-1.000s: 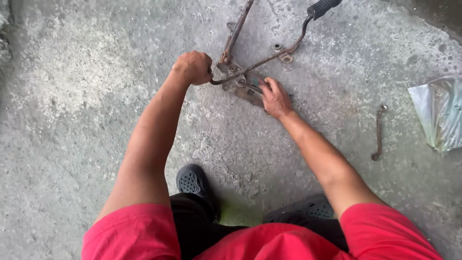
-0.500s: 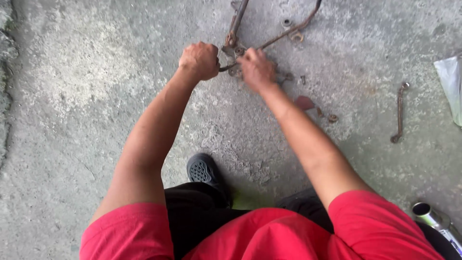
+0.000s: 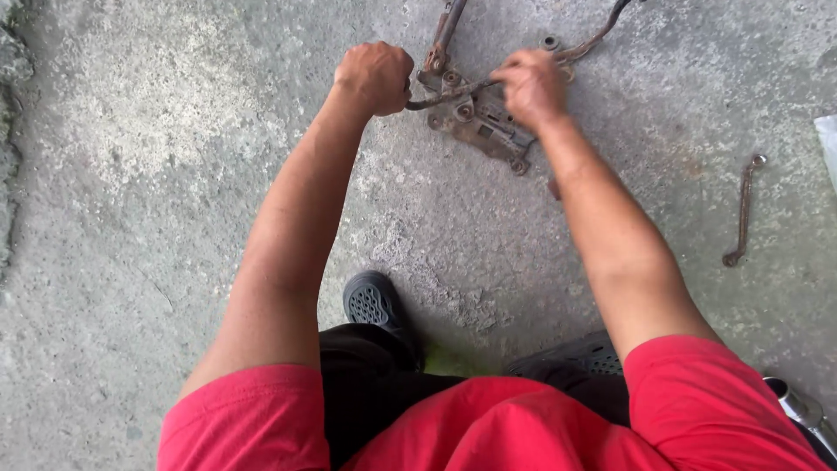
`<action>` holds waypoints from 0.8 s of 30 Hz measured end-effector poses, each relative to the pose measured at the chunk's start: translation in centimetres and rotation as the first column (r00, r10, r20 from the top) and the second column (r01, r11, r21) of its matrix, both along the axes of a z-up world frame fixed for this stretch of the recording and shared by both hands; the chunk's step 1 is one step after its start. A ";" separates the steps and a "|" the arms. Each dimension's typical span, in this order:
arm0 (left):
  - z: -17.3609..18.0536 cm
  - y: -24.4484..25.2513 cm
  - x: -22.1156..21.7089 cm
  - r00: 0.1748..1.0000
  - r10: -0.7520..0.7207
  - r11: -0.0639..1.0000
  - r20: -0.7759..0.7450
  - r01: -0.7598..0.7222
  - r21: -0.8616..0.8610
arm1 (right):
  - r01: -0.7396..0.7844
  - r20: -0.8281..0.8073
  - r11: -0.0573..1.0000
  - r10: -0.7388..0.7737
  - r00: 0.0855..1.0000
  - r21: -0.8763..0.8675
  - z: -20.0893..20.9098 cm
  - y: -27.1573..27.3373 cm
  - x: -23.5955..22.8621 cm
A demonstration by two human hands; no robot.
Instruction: The recorder is assembling or repairing a motorcycle center stand and brake pedal assembly.
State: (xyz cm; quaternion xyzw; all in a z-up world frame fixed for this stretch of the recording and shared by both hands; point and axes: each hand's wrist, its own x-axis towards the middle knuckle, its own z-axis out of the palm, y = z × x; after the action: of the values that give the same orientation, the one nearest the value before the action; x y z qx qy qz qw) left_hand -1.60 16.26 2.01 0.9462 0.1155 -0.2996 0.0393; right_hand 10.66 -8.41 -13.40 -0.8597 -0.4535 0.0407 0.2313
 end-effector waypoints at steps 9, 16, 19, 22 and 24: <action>-0.6 0.3 0.6 1.000 -0.025 1.000 0.002 0.025 0.010 | -0.040 -0.021 0.990 0.043 0.999 0.132 -1.2 -1.1 1.0; -1.9 0.8 0.0 0.999 -0.030 0.999 -0.014 0.030 -0.013 | 0.172 -0.320 0.973 -0.117 0.940 0.152 2.4 -0.7 -2.1; -1.1 0.7 0.8 0.999 -0.004 0.999 -0.041 0.003 -0.038 | 0.235 -0.065 0.963 -0.228 0.972 0.135 -1.1 -1.3 0.1; -0.8 0.0 0.0 0.999 -0.012 0.998 -0.038 0.010 -0.055 | 0.198 -0.193 0.978 -0.206 0.959 -0.060 4.3 0.6 -3.3; -0.5 0.4 1.0 0.999 -0.041 0.998 -0.009 0.040 -0.048 | 0.106 -0.483 0.976 -0.186 0.855 -0.188 6.4 1.4 -3.4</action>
State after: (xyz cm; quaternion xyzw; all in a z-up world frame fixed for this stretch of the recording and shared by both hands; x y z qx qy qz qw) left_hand -0.59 16.62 1.52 0.9456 0.0892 -0.3078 0.0552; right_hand 7.25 -6.99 -7.03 -0.8673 -0.3073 0.2783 0.2755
